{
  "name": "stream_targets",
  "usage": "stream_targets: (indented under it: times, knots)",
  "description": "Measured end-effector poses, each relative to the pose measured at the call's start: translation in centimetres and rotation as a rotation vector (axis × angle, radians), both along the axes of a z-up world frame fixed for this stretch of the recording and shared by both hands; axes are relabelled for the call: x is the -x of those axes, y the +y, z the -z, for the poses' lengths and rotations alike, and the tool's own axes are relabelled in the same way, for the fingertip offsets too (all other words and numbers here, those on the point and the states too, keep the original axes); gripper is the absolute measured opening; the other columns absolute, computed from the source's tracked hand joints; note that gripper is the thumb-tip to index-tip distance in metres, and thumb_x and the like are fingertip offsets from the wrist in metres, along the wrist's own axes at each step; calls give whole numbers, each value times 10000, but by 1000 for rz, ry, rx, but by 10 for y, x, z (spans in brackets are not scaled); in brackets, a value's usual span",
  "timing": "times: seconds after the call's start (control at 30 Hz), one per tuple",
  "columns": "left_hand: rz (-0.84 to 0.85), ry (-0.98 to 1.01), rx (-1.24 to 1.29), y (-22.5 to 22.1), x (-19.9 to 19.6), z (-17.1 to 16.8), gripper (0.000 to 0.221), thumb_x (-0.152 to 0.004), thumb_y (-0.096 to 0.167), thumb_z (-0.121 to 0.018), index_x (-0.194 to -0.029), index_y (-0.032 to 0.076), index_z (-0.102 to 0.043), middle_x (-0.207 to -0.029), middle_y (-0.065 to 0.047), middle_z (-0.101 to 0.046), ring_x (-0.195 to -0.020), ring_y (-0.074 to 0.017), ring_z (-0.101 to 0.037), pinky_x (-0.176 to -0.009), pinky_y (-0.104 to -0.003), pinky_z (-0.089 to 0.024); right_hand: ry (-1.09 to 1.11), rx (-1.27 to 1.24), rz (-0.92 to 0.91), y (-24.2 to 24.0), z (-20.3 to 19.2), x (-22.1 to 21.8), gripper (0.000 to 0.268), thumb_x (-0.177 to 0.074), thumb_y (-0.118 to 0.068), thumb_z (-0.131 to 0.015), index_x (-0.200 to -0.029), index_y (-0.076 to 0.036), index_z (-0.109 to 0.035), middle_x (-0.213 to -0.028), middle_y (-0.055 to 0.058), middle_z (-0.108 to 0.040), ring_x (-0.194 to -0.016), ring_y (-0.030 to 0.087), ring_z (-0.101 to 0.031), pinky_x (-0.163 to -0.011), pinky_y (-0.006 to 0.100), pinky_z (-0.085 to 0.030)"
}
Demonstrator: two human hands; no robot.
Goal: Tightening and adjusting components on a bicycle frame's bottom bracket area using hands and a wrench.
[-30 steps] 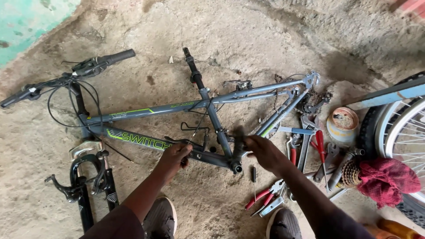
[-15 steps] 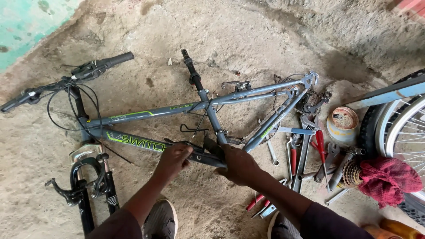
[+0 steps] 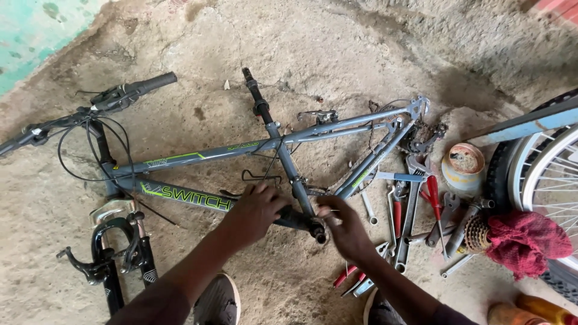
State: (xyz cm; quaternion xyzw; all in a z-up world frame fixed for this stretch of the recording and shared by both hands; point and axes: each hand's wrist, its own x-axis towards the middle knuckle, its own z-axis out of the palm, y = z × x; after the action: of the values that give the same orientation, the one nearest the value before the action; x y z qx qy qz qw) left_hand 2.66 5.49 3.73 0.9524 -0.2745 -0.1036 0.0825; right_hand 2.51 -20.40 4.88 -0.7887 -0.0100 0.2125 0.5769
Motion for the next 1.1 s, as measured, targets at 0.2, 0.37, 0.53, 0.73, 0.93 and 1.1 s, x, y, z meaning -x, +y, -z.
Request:
stream_targets:
  times: [0.2, 0.37, 0.53, 0.73, 0.93, 1.1]
  knots:
    - [-185, -53, 135, -19, 62, -5, 460, -884, 28, -625, -1340, 6, -566, -1155, -195, -556, -972, -313, -588, -797, -440, -562, 367, -196, 601, -32, 47, 52, 474, -999, -344, -523, -1280, 33, -584, -1081, 199, -662, -949, 302, -644, -817, 449, -563]
    - [-354, 351, 314, -36, 104, 27, 427, -915, 140, -725, -1279, 44, -522, -1123, -158, -549, -749, -227, -662, -604, -348, -614, 790, -368, 103, -20, 55, 91, 520, -995, -368, -464, -1316, 29, -566, -1271, 257, -629, -1109, 398, -645, -913, 497, -570]
    - [-567, 876, 757, -51, 111, -9, 266, -946, 62, -633, -1206, 28, -593, -1015, -97, -686, -761, -166, -733, -650, -290, -620, 1041, -531, 11, -10, 30, 96, 677, -982, -476, -427, -1443, 6, -542, -1293, 219, -631, -1145, 359, -628, -989, 514, -541]
    - [-770, 642, 828, -23, 98, 34, 174, -938, 5, -656, -1059, 72, -762, -874, -88, -767, -478, -71, -571, -393, -210, -517, 872, -207, -24, -70, 45, 72, 468, -992, -482, -516, -995, -33, -647, -789, 95, -636, -665, 207, -541, -618, 339, -444]
    - [-1085, 637, 1042, -6, 71, -7, 183, -1008, 121, -588, -946, -23, -683, -681, -97, -674, -483, -165, -569, -469, -319, -471, 518, -119, 347, -98, 49, -8, 248, -1017, -95, -604, -1165, 80, -698, -908, 188, -643, -684, 220, -530, -588, 323, -465]
    - [-809, 503, 990, -22, 44, -24, 439, -960, 241, -583, -1337, 24, -530, -1116, -150, -705, -801, -207, -709, -615, -305, -608, -130, 266, -185, -9, -18, -70, 514, -910, -243, -676, -1383, -62, -592, -1193, 123, -742, -976, 260, -747, -832, 389, -654]
